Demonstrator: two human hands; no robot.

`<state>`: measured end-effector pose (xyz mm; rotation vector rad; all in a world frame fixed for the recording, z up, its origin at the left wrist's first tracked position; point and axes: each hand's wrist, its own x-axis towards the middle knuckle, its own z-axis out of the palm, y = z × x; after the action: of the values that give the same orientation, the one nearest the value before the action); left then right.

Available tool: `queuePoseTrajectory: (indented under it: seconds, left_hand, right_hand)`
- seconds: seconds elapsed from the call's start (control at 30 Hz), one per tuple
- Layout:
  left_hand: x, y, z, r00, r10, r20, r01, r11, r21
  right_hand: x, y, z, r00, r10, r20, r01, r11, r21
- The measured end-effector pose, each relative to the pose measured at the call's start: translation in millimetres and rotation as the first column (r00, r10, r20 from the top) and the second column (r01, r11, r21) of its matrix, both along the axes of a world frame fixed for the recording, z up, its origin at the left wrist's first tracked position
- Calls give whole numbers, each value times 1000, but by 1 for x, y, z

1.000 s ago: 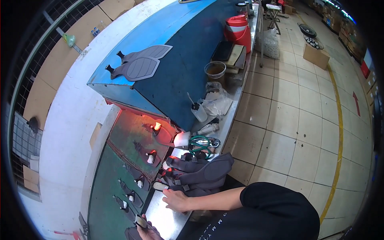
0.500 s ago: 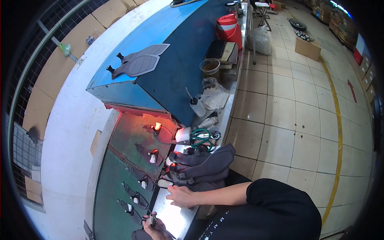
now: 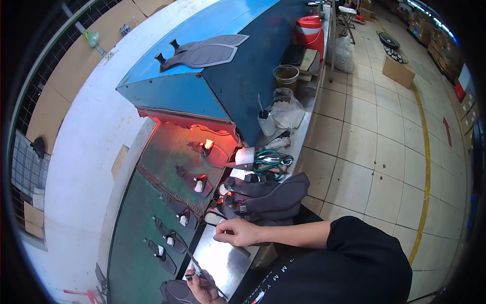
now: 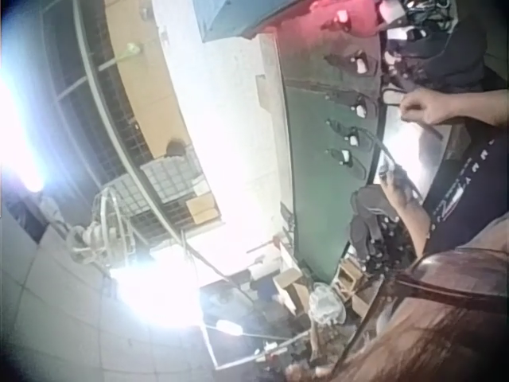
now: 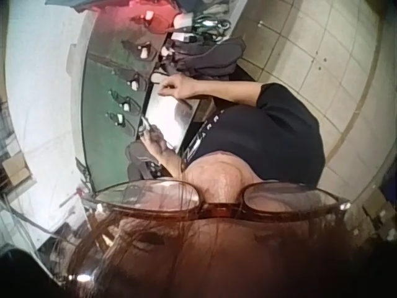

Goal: Attaching straps and decorative components to shoe soles at a manufacturing station.

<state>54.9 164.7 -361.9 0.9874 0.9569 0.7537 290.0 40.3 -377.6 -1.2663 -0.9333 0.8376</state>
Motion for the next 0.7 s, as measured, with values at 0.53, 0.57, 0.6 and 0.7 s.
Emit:
queuePoseTrajectory:
  seconds: [0.53, 0.57, 0.6, 0.7]
  left_hand:
    - [59, -62, 31, 946, -259, 196, 233, 961, 147]
    - [53, -54, 23, 910, -351, 221, 329, 935, 129]
    - [50, -53, 21, 910, -352, 220, 330, 935, 131]
    - [48, -54, 16, 869, -438, 229, 427, 899, 101]
  right_hand:
    - [-9, -30, 65, 805, 420, -420, -209, 862, 462]
    - [-10, -31, 67, 806, 418, -419, -207, 862, 462]
    - [-11, -31, 69, 831, 372, -413, -159, 871, 465]
    - [-12, -29, 66, 842, 349, -411, -113, 860, 498]
